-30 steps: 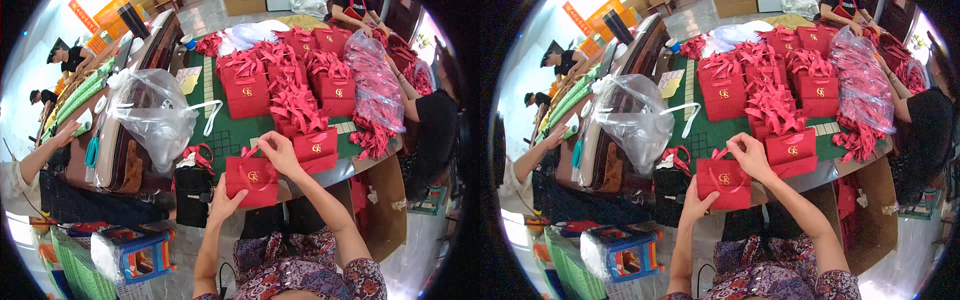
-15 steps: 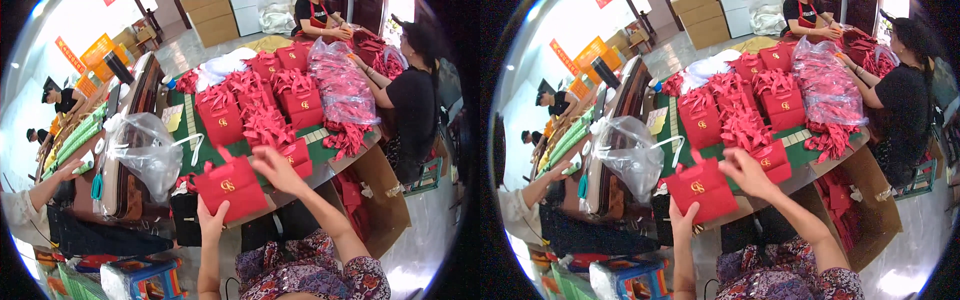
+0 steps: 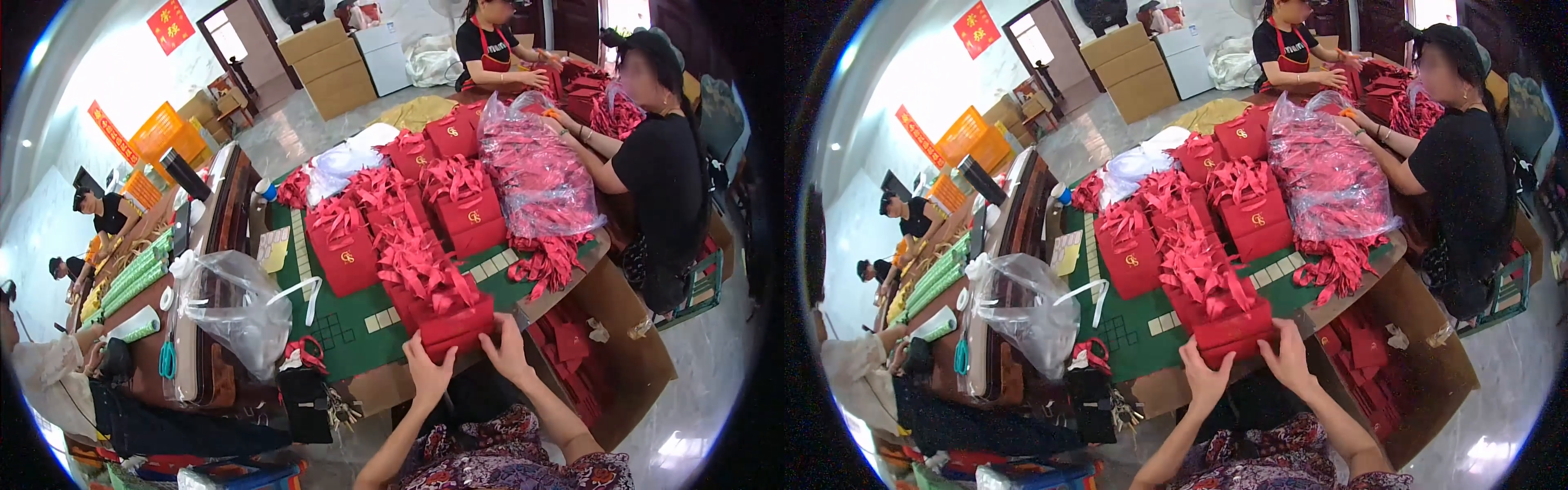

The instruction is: The person attaches ribbon handles to gift bags one by one by hand, then gathers and stacks the completed bags together.

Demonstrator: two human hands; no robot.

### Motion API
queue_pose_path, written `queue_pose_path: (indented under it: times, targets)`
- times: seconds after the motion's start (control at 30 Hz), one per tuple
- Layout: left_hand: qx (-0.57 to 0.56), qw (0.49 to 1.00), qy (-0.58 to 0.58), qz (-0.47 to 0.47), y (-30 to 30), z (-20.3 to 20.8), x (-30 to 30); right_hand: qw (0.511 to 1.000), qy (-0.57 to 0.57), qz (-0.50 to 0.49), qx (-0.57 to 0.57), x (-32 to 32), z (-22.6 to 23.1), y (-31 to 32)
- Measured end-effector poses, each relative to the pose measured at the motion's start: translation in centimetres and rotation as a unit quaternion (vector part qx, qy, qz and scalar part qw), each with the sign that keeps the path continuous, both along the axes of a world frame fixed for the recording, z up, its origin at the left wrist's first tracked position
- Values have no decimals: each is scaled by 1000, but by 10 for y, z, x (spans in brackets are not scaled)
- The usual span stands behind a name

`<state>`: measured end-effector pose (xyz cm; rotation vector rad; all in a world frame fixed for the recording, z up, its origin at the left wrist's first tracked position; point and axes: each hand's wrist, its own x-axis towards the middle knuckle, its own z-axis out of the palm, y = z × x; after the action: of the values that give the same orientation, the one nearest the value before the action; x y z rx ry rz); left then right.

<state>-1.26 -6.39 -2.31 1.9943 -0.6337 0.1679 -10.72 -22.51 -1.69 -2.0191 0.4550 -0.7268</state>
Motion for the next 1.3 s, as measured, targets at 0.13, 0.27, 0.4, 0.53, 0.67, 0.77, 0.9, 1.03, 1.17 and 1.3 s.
queue_pose_path:
  times: [0.13,0.27,0.4,0.53,0.67,0.77,0.9,1.03,1.17,1.3]
  targets:
    - [5,998,20,55,-1,-11,6,991,-15,-38,-130,5,-16,-2]
    - [51,996,17,75,4,-30,34,994,-36,-7,-107,27,-20,-8]
    - [3,989,150,-11,-4,-16,65,994,-8,-3,-107,45,-25,-17]
    - [73,989,122,-32,-6,-13,87,995,6,4,-100,60,-20,-21]
    - [69,987,124,-70,-5,-34,116,995,47,61,-64,77,-29,-29]
    - [16,990,80,-114,-2,-59,134,996,49,66,-41,89,-27,-23]
    - [-37,980,143,-134,-15,-34,141,996,33,57,-57,99,-26,-24]
    - [-189,945,244,-106,-27,-27,151,998,17,65,7,115,-17,-30]
    - [-229,904,347,-101,-35,-20,158,998,2,54,26,120,-28,-44]
    - [-275,829,479,-87,-35,-13,169,994,84,63,13,126,-15,-50]
